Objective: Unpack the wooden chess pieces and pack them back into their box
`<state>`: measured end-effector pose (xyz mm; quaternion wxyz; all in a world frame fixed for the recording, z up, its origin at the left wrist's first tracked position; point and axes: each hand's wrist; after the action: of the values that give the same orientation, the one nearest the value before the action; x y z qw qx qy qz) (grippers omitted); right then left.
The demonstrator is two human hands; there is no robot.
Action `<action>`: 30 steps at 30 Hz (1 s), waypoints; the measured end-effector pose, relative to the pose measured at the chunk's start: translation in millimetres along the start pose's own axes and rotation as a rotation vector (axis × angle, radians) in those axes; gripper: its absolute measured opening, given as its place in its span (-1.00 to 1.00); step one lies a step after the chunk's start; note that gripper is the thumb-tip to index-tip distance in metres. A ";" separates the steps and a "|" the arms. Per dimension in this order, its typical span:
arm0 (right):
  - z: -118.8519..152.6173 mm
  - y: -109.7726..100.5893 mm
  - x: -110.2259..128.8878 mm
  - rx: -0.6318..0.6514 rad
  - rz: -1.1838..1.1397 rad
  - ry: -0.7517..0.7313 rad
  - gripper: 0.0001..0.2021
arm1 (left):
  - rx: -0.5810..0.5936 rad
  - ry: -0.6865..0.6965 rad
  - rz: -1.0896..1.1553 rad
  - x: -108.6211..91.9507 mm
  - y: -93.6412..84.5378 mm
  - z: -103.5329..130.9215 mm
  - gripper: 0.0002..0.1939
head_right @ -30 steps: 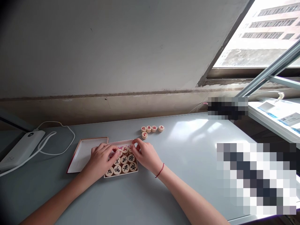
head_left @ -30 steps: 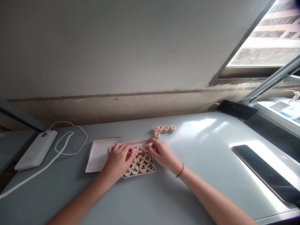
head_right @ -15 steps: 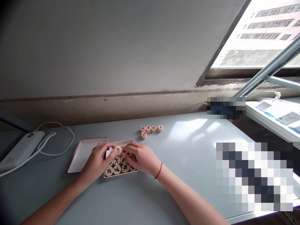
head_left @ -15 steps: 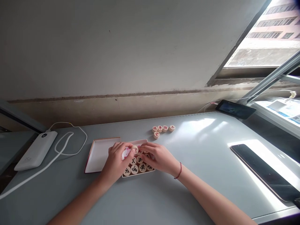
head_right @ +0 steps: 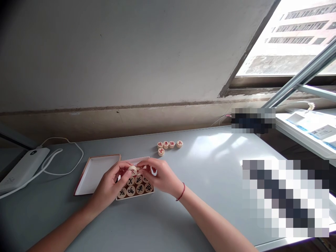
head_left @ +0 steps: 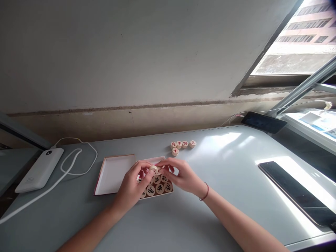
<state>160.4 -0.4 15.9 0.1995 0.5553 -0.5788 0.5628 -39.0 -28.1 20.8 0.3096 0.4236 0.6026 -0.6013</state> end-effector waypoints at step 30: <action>-2.8 -38.8 3.7 0.063 -0.103 0.349 -0.57 | -0.061 0.410 -0.287 -11.7 13.4 -19.8 -0.72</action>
<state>191.8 10.2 36.6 0.3079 0.4840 -0.4882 0.6577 -19.3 -11.3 26.6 0.1049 0.4372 0.7246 -0.5223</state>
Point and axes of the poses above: each hand's wrist, its own z-axis away from the middle knuckle, its own y-axis out of the palm, x = y × z, and after that the axes turned 4 degrees about -x, right-handed
